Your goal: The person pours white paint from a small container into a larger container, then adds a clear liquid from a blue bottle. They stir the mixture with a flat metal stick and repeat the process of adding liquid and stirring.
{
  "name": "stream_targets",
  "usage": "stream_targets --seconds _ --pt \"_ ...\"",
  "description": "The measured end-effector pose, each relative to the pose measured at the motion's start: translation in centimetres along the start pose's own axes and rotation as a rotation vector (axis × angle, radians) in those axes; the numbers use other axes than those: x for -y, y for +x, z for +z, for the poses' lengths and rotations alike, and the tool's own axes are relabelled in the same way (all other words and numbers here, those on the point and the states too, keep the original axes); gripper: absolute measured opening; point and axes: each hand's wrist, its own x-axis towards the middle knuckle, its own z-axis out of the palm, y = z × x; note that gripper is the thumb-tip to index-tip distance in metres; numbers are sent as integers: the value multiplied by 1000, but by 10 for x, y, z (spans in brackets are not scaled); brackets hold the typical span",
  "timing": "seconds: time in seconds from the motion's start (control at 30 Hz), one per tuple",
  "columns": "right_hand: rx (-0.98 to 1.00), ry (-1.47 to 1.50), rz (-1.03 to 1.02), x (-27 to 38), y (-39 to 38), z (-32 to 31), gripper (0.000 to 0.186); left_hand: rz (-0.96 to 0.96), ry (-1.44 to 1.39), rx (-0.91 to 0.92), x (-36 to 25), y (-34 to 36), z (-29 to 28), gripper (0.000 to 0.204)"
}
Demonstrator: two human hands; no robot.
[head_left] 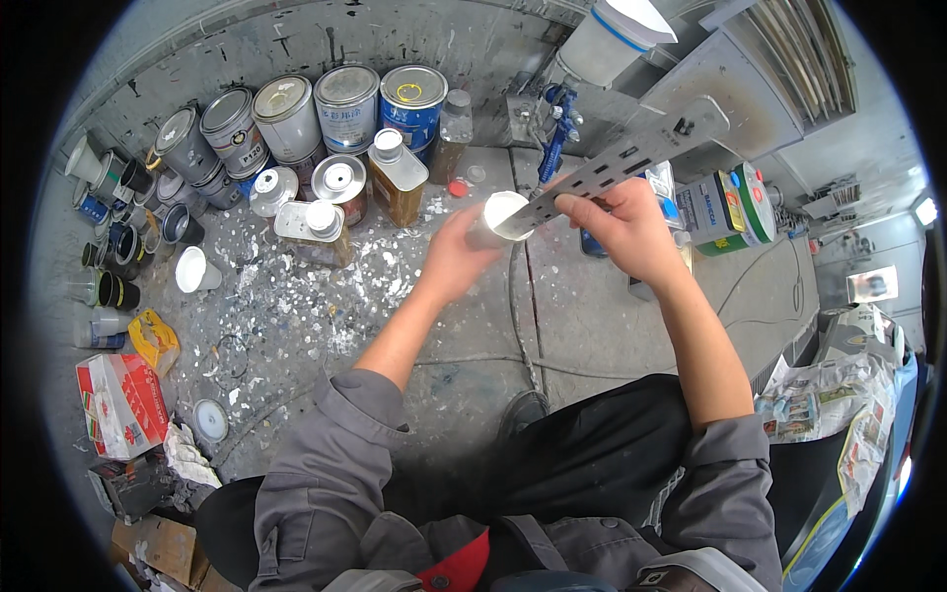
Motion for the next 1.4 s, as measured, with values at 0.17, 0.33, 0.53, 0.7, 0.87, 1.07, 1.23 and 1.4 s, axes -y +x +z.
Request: stream_targets --seconds 0.17,0.33,0.53,0.7,0.87,1.07,1.23,1.4 --pt "57 -163 -261 -4 2 -5 18 8 29 3 5 0 -2 76" --pt "31 -130 -234 -4 3 -12 20 -22 13 42 -2 0 -1 77" --pt "-111 -37 2 0 3 -6 21 -31 24 34 -8 -2 -1 79" --pt "-105 -77 92 -7 5 -2 26 -62 2 30 -8 -1 0 79" --pt "-133 42 40 -12 9 6 25 -56 -10 30 -6 -2 0 77" --pt "-192 -73 106 8 9 0 24 -3 60 46 -4 -3 0 74" --pt "-191 11 88 -4 8 8 22 -22 64 30 -7 -2 4 76" --pt "-162 64 29 5 8 18 24 -22 42 26 -2 -2 1 78"
